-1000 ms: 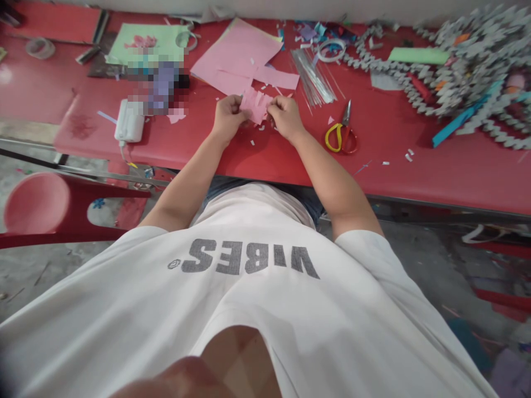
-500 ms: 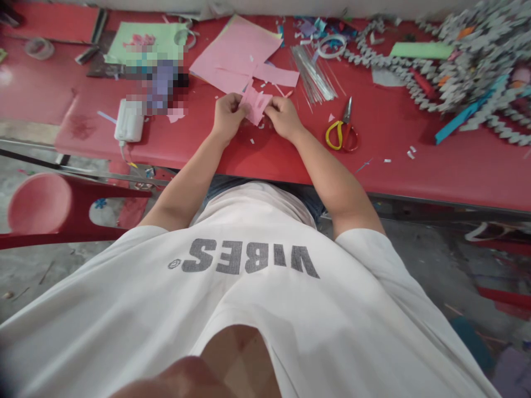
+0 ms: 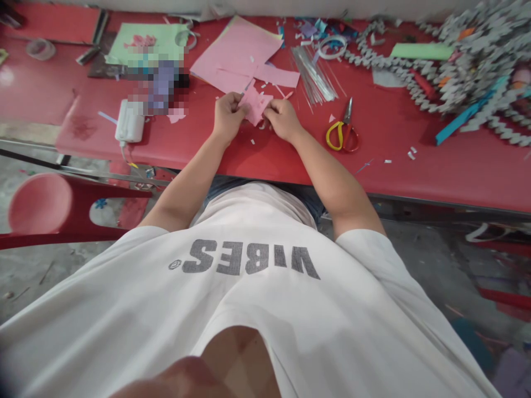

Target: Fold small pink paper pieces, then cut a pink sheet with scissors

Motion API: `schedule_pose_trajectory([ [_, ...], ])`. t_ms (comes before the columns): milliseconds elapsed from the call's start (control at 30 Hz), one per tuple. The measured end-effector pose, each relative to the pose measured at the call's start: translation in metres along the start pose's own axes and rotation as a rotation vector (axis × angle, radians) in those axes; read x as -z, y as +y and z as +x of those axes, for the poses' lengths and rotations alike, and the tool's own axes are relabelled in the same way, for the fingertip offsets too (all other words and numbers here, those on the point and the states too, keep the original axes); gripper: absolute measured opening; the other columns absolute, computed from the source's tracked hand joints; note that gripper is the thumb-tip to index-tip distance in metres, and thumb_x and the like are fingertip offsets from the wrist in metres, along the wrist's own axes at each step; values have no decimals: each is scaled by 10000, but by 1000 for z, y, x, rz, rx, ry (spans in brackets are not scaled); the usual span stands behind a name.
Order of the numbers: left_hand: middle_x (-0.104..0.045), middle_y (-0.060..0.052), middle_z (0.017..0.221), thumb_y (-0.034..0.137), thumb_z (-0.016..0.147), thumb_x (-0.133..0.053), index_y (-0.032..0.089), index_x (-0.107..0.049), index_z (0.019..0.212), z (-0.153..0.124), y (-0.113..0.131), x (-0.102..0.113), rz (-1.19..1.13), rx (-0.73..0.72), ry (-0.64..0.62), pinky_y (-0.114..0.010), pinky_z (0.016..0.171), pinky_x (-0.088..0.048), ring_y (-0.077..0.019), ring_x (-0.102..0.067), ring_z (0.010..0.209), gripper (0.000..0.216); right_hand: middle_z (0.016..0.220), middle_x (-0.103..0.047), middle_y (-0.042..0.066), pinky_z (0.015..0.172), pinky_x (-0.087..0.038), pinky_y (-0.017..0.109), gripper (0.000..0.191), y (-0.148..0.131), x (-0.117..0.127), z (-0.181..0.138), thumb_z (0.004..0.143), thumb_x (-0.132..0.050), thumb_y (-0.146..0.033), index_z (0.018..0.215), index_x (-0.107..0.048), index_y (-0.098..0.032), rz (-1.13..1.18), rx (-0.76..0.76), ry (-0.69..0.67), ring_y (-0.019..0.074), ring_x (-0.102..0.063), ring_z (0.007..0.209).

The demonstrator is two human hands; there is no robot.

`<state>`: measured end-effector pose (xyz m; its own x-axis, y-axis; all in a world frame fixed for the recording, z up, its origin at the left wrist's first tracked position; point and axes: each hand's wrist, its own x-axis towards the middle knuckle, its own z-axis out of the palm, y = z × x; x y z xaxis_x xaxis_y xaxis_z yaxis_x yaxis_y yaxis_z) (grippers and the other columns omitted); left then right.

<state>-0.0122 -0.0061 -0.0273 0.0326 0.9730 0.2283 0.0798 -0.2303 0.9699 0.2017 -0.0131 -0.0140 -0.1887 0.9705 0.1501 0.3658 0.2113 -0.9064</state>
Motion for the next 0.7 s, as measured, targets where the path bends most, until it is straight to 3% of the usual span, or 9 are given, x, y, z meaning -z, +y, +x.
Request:
schedule_pose_trajectory([
  [200, -756, 10, 816, 519, 806, -936, 341, -692, 906, -2, 3, -6, 8, 1, 27, -451, 711, -626, -234, -707, 799, 318, 725, -731, 16, 711, -598, 424, 466, 2, -1, -2, 1098, -729, -603, 765, -635, -291, 28, 40, -51, 196, -624, 633],
  [333, -625, 35, 635, 725, 871, -871, 382, -702, 913, -6, 18, -4, 135, 21, -44, -417, 774, -604, -211, -685, 908, 384, 757, -728, 28, 750, -599, 447, 481, 0, 2, -1, 1086, -719, -655, 775, -620, -302, 13, 35, -65, 214, -628, 668],
  [433, -467, 41, 526, 923, 923, -699, 401, -656, 879, -9, 29, -2, 262, 23, -150, -384, 840, -577, -175, -616, 980, 525, 842, -740, 45, 850, -644, 479, 484, -18, 15, 1, 1059, -702, -781, 880, -647, -335, -65, 105, 59, 281, -701, 848],
  [500, -413, 46, 500, 985, 908, -645, 392, -613, 844, -10, 35, -1, 280, 60, -147, -359, 864, -569, -157, -586, 985, 597, 916, -748, 65, 889, -663, 508, 469, -38, 25, -5, 1056, -660, -843, 1000, -692, -378, -150, 176, 145, 335, -735, 1013],
  [600, -431, 60, 491, 922, 867, -761, 376, -572, 802, -8, 37, 1, 196, 157, -3, -346, 839, -582, -150, -603, 908, 582, 959, -755, 78, 847, -669, 528, 443, -69, 31, -46, 1038, -707, -843, 1144, -764, -416, -226, 226, -57, 368, -766, 1060],
  [700, -585, 86, 579, 805, 847, -855, 372, -626, 886, -1, 28, 2, 41, 169, 120, -321, 770, -595, -124, -590, 810, 491, 1001, -787, 75, 845, -695, 519, 384, -86, 22, -113, 1046, -781, -771, 1204, -802, -421, -239, 225, -179, 368, -791, 1070],
])
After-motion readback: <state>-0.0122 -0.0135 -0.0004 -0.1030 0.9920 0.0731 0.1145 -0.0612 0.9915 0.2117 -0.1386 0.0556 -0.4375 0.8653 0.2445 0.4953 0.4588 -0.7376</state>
